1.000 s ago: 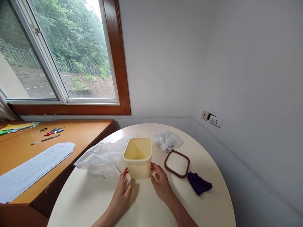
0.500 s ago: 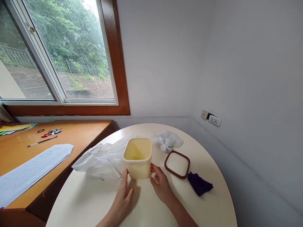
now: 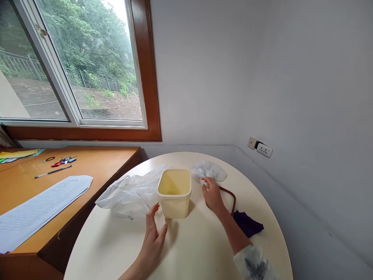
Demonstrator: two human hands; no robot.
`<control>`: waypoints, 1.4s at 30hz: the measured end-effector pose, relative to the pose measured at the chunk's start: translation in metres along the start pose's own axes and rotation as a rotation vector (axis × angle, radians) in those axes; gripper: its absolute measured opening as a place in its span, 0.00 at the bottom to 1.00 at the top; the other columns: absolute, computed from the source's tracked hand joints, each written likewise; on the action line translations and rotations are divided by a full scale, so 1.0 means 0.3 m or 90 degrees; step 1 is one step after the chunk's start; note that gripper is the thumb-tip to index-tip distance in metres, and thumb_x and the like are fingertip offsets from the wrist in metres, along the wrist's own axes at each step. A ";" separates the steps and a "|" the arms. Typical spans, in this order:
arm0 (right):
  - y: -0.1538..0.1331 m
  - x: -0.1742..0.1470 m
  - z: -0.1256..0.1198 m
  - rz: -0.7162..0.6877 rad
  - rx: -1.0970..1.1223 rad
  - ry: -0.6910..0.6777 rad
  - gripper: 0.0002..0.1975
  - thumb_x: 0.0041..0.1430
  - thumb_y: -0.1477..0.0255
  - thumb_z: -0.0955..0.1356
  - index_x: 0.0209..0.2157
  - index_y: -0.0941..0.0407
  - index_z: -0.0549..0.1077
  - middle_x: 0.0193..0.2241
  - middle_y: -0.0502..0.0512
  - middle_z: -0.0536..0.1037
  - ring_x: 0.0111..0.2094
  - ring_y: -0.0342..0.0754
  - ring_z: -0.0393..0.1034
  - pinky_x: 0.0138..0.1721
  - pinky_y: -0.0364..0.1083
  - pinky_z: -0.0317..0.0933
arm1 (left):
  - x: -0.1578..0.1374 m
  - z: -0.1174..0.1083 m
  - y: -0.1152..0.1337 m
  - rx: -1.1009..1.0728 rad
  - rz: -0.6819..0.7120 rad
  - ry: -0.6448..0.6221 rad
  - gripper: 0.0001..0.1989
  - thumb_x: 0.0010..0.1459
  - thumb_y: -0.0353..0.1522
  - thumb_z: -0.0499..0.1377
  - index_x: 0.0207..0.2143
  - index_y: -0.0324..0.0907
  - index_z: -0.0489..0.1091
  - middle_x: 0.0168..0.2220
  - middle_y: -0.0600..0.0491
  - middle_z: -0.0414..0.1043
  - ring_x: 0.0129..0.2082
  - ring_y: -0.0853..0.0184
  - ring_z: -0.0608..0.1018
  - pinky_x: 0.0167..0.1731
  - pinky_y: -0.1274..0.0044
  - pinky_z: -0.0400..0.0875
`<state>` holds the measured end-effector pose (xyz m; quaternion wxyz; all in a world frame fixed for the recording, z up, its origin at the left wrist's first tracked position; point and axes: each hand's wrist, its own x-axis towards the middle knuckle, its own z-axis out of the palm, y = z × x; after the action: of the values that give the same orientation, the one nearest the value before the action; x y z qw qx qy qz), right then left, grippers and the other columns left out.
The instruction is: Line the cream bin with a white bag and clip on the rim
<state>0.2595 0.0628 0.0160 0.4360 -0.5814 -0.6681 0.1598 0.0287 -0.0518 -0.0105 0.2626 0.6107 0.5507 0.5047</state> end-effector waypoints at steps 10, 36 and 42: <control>0.122 0.243 0.025 0.179 -0.218 -0.078 0.27 0.47 0.67 0.71 0.49 0.57 0.65 0.47 0.64 0.68 0.46 0.57 0.65 0.44 0.54 0.59 | 0.011 -0.014 0.013 -0.041 0.043 -0.129 0.11 0.48 0.23 0.49 0.34 0.43 0.63 0.30 0.53 0.65 0.31 0.66 0.68 0.34 0.76 0.63; -0.387 0.151 -0.452 0.009 -0.129 0.104 0.13 0.43 0.71 0.63 0.33 0.55 0.75 0.22 0.49 0.70 0.22 0.43 0.61 0.23 0.41 0.54 | 0.011 -0.007 -0.030 -0.050 -0.011 -0.259 0.24 0.51 0.28 0.52 0.53 0.40 0.60 0.48 0.42 0.67 0.47 0.60 0.69 0.48 0.67 0.63; -0.481 -0.018 -0.468 0.007 -0.164 -0.192 0.11 0.44 0.72 0.62 0.30 0.53 0.74 0.18 0.46 0.64 0.20 0.41 0.54 0.21 0.41 0.48 | 0.001 -0.014 0.018 -0.087 0.046 -0.213 0.08 0.57 0.33 0.50 0.38 0.41 0.66 0.36 0.49 0.68 0.36 0.65 0.69 0.39 0.73 0.63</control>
<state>0.2751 -0.0226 0.1977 0.2522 -0.6053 -0.7377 0.1606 0.0271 -0.0539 -0.0042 0.3729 0.6865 0.4413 0.4415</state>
